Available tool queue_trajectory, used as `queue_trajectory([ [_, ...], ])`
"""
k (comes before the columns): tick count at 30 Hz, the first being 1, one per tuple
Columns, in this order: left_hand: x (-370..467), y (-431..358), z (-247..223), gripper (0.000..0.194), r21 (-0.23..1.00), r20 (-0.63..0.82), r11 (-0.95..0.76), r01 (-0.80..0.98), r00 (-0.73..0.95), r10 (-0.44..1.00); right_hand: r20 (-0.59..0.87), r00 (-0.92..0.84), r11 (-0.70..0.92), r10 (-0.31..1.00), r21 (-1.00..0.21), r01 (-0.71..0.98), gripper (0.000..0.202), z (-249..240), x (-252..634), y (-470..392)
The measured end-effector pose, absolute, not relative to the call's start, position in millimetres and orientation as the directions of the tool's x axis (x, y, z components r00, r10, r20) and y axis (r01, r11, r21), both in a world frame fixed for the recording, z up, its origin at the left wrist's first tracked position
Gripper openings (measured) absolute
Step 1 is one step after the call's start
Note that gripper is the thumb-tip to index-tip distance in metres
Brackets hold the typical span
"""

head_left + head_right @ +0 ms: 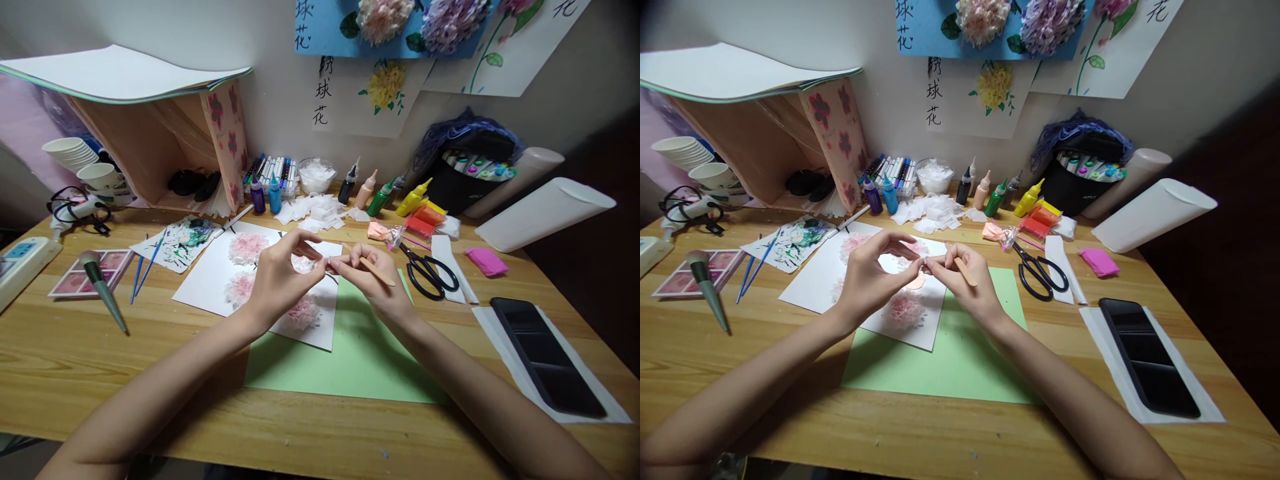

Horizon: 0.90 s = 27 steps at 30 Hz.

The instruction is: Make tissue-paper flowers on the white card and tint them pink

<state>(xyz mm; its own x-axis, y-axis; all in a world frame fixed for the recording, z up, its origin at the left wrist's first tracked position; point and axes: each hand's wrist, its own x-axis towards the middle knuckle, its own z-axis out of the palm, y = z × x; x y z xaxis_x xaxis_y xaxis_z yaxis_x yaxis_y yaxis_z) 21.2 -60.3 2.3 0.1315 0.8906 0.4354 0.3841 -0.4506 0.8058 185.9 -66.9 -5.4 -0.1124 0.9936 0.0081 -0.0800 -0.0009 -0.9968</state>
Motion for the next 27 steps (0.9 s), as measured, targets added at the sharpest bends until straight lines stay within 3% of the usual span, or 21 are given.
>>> queue_trajectory([
  [27, 22.9, -62.0, 1.2, 0.024, 0.774, 0.445, -0.457, 0.438, 0.137, 0.885, 0.025, -0.082, 0.024, 0.996, -1.0, -0.02, 0.039, 1.0, 181.1, -69.7],
])
